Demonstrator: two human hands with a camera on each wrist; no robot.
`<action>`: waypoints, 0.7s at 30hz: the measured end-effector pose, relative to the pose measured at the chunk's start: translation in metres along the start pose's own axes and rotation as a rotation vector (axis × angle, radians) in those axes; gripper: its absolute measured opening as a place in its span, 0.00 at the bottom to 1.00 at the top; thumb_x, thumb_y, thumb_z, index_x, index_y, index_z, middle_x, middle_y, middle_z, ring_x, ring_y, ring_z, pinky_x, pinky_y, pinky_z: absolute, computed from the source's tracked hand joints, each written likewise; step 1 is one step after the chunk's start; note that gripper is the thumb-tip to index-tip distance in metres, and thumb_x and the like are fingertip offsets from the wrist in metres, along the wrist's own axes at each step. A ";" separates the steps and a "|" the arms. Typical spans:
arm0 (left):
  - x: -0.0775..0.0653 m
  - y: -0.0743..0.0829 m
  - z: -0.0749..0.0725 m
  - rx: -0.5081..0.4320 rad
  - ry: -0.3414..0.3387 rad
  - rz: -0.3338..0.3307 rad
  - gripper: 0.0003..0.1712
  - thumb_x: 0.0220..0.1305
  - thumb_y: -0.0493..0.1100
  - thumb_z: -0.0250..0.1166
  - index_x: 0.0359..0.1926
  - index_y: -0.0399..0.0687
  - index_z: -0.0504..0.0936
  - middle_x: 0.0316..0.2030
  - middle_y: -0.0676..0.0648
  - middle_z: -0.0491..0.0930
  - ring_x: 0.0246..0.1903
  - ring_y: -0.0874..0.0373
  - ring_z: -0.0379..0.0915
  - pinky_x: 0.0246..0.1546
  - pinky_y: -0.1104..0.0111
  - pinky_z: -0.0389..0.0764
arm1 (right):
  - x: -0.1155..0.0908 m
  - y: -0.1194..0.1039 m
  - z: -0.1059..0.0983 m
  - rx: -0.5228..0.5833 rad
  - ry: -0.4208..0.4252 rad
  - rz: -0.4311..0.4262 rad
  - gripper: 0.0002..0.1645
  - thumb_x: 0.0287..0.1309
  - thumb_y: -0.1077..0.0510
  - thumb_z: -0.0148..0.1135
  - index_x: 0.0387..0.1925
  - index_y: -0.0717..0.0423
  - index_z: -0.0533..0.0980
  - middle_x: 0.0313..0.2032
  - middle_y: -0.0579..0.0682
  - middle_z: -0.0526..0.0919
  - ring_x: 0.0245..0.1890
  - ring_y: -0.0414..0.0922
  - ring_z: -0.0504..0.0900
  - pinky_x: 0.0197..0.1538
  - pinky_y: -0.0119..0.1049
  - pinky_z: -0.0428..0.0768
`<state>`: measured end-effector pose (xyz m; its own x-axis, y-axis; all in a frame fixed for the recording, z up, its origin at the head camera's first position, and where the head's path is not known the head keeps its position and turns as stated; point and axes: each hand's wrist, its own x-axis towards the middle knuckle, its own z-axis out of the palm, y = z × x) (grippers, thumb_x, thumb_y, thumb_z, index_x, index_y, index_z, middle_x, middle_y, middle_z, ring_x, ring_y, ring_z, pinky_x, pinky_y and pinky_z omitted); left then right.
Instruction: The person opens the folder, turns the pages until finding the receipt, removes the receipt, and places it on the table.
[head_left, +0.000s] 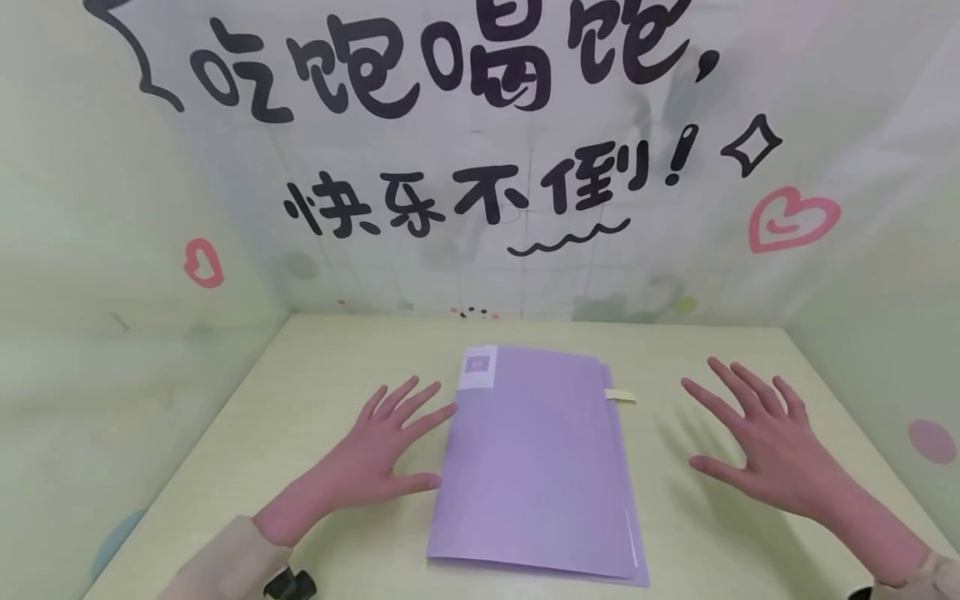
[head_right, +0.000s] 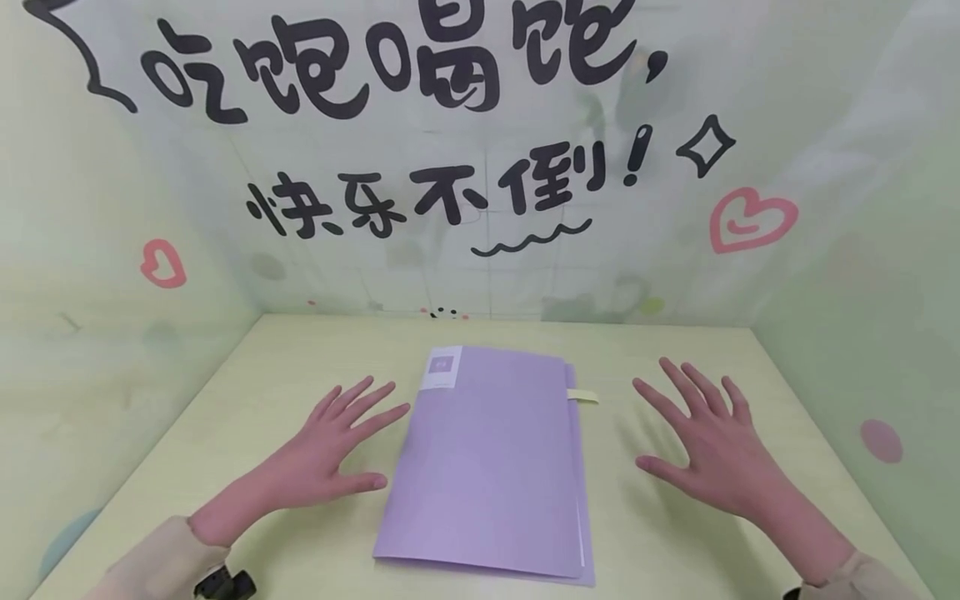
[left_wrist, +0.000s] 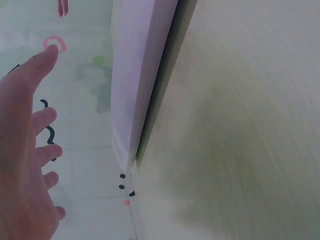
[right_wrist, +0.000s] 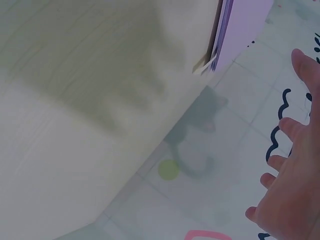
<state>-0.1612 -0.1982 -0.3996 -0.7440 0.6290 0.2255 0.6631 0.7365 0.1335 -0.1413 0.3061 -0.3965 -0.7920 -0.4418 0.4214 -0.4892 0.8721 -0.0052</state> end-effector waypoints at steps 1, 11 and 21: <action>0.000 0.004 0.001 -0.007 0.006 0.015 0.50 0.55 0.68 0.67 0.76 0.66 0.57 0.78 0.48 0.53 0.77 0.40 0.45 0.71 0.34 0.49 | 0.000 -0.001 0.000 0.006 0.002 -0.001 0.56 0.45 0.36 0.73 0.74 0.38 0.59 0.77 0.54 0.53 0.75 0.56 0.51 0.74 0.66 0.41; -0.005 0.038 0.024 -0.056 0.006 0.138 0.50 0.54 0.68 0.68 0.75 0.63 0.60 0.75 0.46 0.59 0.74 0.41 0.54 0.68 0.43 0.64 | 0.001 -0.012 0.009 0.064 -0.022 -0.006 0.55 0.47 0.36 0.71 0.75 0.41 0.58 0.75 0.55 0.56 0.74 0.56 0.54 0.69 0.67 0.49; -0.015 0.057 0.040 -0.072 -0.068 0.144 0.50 0.56 0.72 0.65 0.75 0.64 0.59 0.76 0.50 0.59 0.74 0.46 0.56 0.68 0.48 0.69 | -0.003 -0.029 0.030 0.136 -0.088 -0.024 0.54 0.52 0.36 0.70 0.75 0.43 0.57 0.75 0.53 0.57 0.71 0.58 0.58 0.66 0.63 0.54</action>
<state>-0.1150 -0.1557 -0.4344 -0.6430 0.7441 0.1813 0.7656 0.6194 0.1735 -0.1351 0.2757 -0.4249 -0.8053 -0.4843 0.3419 -0.5489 0.8271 -0.1213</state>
